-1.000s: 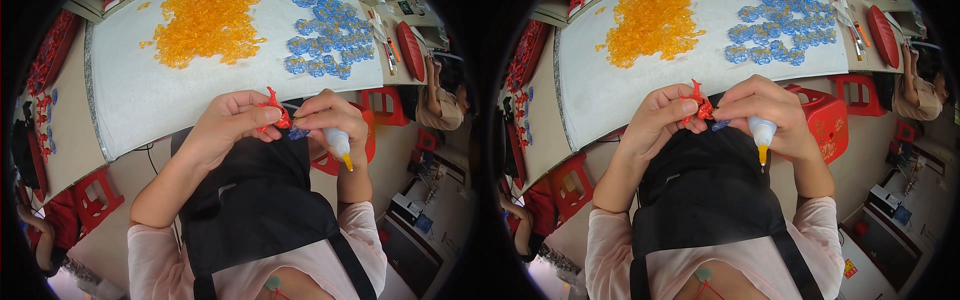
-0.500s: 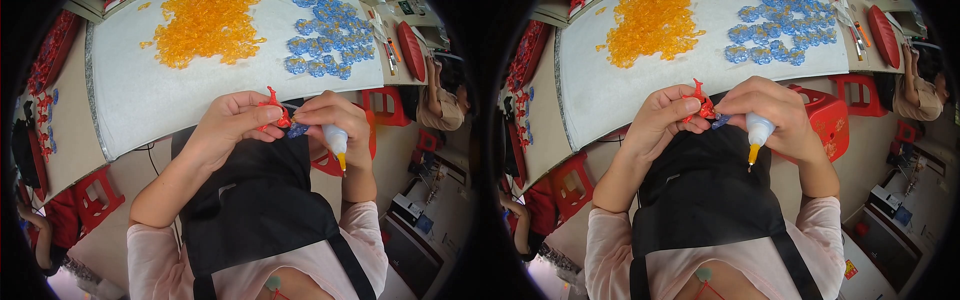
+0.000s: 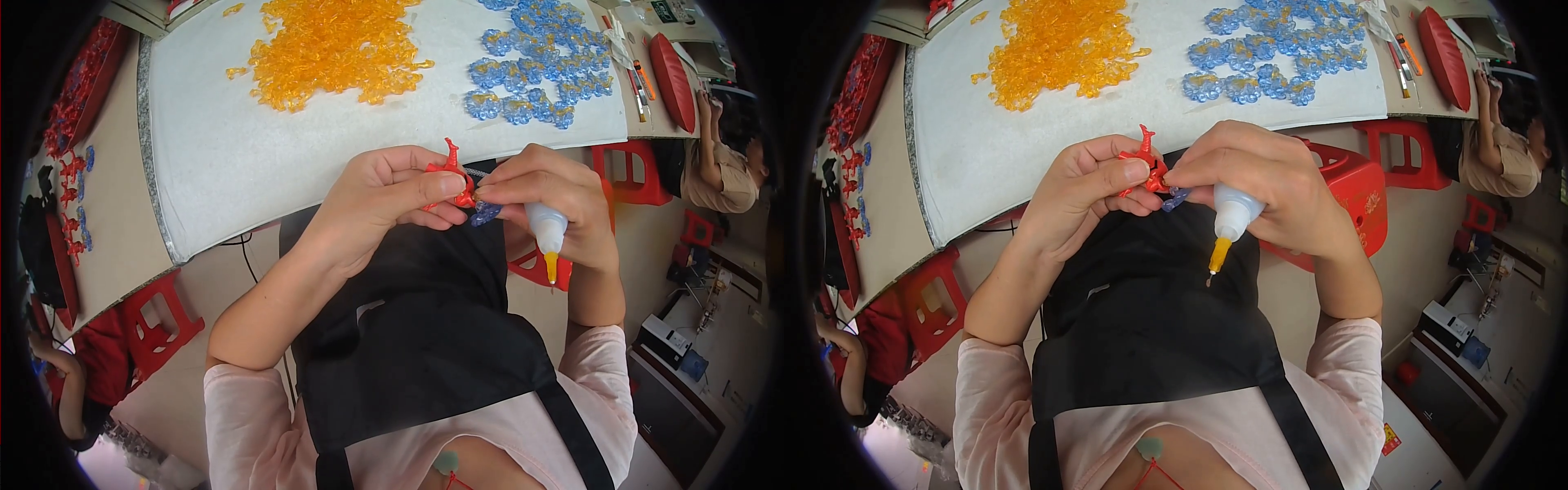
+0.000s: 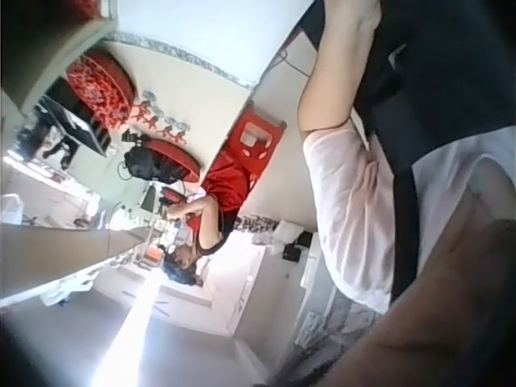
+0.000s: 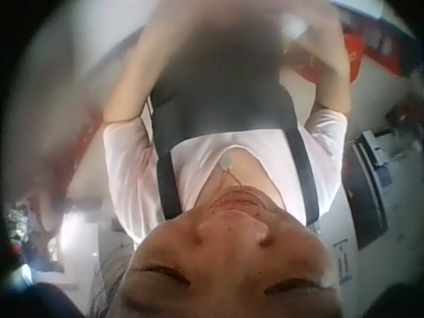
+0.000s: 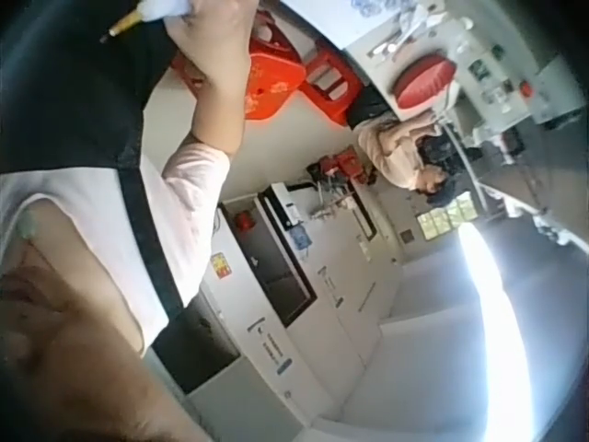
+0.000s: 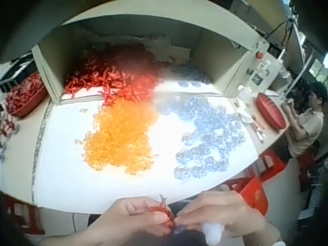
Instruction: The person applies glue to plastic figurines using a squeeze bottle, attaches plastic bases to them, and places the assembled figurines onto the table.
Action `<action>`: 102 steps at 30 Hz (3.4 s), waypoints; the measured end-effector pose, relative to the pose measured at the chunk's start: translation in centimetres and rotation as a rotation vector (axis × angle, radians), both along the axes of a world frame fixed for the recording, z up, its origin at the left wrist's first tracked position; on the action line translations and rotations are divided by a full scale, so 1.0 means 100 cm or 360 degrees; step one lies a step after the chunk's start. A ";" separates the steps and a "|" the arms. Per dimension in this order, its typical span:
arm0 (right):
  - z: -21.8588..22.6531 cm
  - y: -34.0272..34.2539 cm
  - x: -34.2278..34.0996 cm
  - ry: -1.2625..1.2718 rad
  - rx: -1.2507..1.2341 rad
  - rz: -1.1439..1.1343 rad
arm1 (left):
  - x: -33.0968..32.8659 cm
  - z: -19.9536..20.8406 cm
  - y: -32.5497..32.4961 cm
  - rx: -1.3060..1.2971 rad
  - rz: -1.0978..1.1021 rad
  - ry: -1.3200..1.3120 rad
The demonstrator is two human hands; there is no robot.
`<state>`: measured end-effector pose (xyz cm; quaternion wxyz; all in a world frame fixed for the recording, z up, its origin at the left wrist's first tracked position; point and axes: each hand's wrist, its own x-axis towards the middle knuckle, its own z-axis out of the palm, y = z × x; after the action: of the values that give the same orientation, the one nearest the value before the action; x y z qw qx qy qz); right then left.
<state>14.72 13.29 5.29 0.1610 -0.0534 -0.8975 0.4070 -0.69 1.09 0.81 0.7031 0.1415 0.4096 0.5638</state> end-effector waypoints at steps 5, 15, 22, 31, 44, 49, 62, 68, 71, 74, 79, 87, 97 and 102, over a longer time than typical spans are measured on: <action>0.000 0.000 0.001 0.0027 -0.0014 0.0037 | -0.001 0.002 0.002 -0.0021 -0.0058 -0.0030; -0.006 -0.004 0.006 0.0085 -0.0010 -0.0036 | -0.001 0.002 0.003 0.0000 -0.0102 0.0029; -0.004 -0.004 0.007 0.0063 0.0011 -0.0004 | 0.000 0.006 0.003 -0.0007 -0.0119 0.0117; -0.002 -0.001 0.009 -0.0023 0.0081 0.0052 | 0.002 0.005 0.006 -0.0076 -0.0171 0.0120; -0.001 -0.004 0.010 -0.0142 0.0217 -0.0001 | 0.006 0.004 0.008 -0.0229 -0.0166 0.0079; 0.000 -0.002 0.011 -0.0165 0.0185 0.0026 | 0.010 0.004 0.009 -0.0254 -0.0168 -0.0019; -0.003 -0.004 0.013 -0.0090 0.0173 -0.0167 | 0.000 0.010 0.010 -0.0171 -0.0313 -0.0018; -0.003 -0.007 0.013 -0.0083 0.0158 -0.0171 | 0.000 0.013 0.011 -0.0142 -0.0304 0.0069; -0.004 -0.008 0.012 -0.0064 0.0085 -0.0171 | 0.001 0.012 0.009 -0.0169 -0.0284 0.0082; -0.007 -0.006 0.011 -0.0076 0.0066 -0.0118 | 0.003 0.010 0.008 -0.0147 -0.0242 0.0155; -0.007 -0.003 0.012 -0.0055 0.0031 -0.0110 | 0.006 0.010 0.010 -0.0138 -0.0200 0.0158; -0.005 -0.004 0.014 -0.0034 0.0049 -0.0139 | 0.009 0.015 0.010 -0.0081 -0.0174 0.0196; -0.010 -0.005 0.014 0.0046 0.0117 -0.0152 | 0.008 0.017 0.007 -0.0064 -0.0159 0.0248; -0.011 -0.006 0.012 0.0039 0.0088 -0.0160 | 0.008 0.018 0.006 -0.0074 -0.0145 0.0243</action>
<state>15.94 12.73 4.18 0.1937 -0.0891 -0.9026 0.3739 0.07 1.71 2.57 0.6979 0.1863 0.4681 0.5091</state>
